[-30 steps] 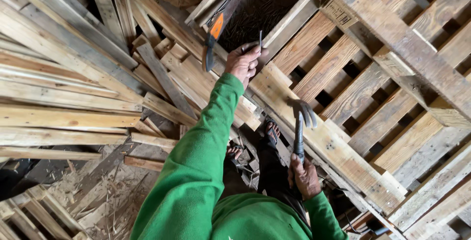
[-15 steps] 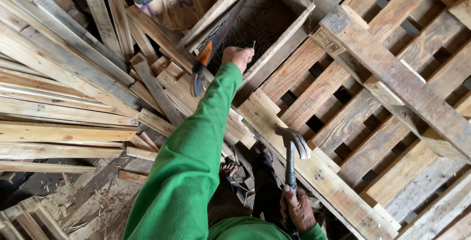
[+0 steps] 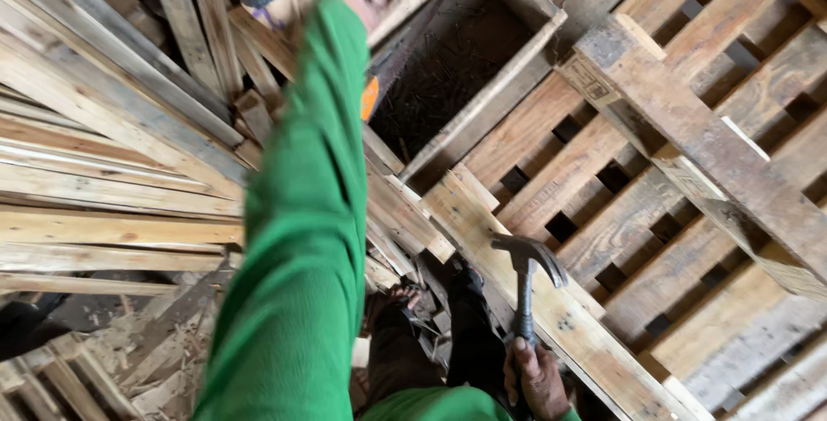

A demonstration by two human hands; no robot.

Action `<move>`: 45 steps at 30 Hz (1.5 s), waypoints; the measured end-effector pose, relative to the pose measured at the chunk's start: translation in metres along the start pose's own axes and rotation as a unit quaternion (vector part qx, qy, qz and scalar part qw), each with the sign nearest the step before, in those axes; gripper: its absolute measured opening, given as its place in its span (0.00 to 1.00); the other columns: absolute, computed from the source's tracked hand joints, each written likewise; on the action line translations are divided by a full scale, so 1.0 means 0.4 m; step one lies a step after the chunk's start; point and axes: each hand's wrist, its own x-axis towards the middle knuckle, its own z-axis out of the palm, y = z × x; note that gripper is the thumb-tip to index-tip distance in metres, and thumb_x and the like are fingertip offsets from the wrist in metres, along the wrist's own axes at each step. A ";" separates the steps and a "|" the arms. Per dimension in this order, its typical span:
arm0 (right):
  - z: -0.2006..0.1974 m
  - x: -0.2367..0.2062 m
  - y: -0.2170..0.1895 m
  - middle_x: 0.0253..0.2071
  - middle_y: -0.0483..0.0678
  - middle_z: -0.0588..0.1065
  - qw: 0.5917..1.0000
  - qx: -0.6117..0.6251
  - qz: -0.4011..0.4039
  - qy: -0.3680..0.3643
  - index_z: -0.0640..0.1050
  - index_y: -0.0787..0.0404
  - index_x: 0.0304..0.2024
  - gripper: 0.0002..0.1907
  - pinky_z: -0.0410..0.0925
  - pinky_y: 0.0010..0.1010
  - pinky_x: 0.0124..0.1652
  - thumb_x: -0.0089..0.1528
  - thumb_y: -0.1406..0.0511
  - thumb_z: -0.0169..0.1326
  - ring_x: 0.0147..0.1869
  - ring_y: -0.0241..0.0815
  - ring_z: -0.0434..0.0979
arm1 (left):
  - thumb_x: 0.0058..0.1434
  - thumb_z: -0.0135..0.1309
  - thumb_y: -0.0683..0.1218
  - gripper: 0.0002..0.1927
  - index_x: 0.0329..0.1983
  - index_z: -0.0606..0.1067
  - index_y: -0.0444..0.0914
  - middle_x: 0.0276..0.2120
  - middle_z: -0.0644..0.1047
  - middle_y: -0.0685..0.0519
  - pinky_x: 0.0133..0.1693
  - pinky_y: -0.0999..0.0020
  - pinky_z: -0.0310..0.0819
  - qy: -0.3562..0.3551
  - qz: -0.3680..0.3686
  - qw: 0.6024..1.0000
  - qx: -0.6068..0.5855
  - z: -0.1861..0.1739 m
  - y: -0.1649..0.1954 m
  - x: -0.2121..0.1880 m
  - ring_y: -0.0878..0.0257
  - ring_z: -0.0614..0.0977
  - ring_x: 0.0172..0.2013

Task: The person dismantles wooden pallets using a claw hammer, prying and hammering boards apart on a pallet stacked on a pile of scrap wood. They pull nails free from the boards and place the extracted nails into a wooden box holding collected nails.

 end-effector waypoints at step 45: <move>0.237 -0.164 -0.051 0.21 0.45 0.69 0.982 -0.055 -0.147 0.103 0.70 0.64 0.36 0.28 0.63 0.27 0.20 0.64 0.45 0.54 0.19 0.35 0.68 | 0.64 0.64 0.48 0.08 0.36 0.78 0.40 0.27 0.79 0.54 0.29 0.70 0.76 -0.085 -0.241 0.940 -0.226 -0.341 -0.511 -0.606 0.63 0.79 0.27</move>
